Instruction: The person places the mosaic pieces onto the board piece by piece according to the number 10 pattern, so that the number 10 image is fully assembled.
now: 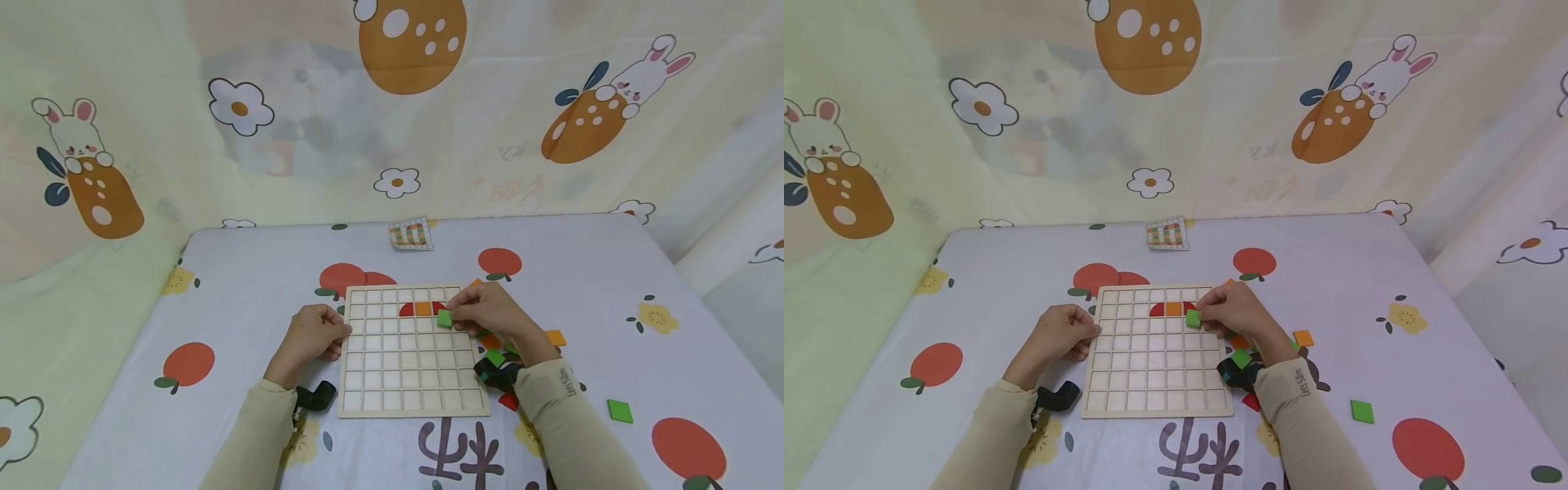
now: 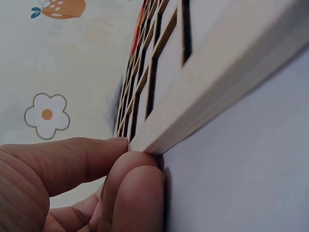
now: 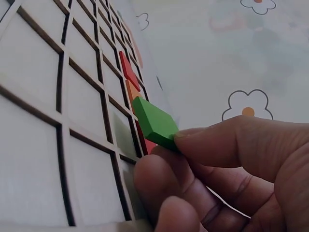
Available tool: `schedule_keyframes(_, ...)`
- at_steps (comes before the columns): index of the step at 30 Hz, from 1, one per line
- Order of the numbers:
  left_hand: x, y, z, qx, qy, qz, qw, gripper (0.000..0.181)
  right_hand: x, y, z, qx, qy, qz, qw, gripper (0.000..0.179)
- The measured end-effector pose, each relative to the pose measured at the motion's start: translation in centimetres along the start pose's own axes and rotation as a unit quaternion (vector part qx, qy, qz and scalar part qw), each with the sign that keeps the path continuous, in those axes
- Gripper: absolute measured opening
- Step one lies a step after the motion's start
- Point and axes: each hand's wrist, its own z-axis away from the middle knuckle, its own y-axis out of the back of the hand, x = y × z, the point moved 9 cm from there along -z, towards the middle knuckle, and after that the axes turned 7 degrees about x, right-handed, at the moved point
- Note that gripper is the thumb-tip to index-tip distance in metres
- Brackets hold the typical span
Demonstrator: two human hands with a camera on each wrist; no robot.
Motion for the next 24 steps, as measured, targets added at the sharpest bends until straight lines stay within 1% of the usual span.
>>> schedule_keyframes(7,-0.02,-0.22,0.02,-0.002,0.002,-0.006,1.0,0.015,0.33,-0.09,0.16,-0.004,0.004,0.013,0.9999,0.02)
schedule_keyframes(12,-0.17,-0.2,0.02,-0.002,0.004,-0.009,0.9999,0.015,0.33,-0.27,0.29,0.003,0.002,0.023,0.9997,0.02)
schedule_keyframes(16,-0.2,-0.1,0.02,0.0,0.001,-0.01,1.0,0.015,0.11,-0.49,0.41,0.005,0.007,0.029,0.9995,0.019)
schedule_keyframes(19,-0.17,-0.06,0.11,0.0,-0.001,-0.006,1.0,0.015,0.02,-0.56,0.41,0.005,0.015,0.036,0.9992,0.018)
schedule_keyframes(24,-0.16,0.0,0.21,-0.002,-0.004,0.0,1.0,0.015,0.01,-0.62,0.27,0.013,0.013,0.052,0.9985,0.016)
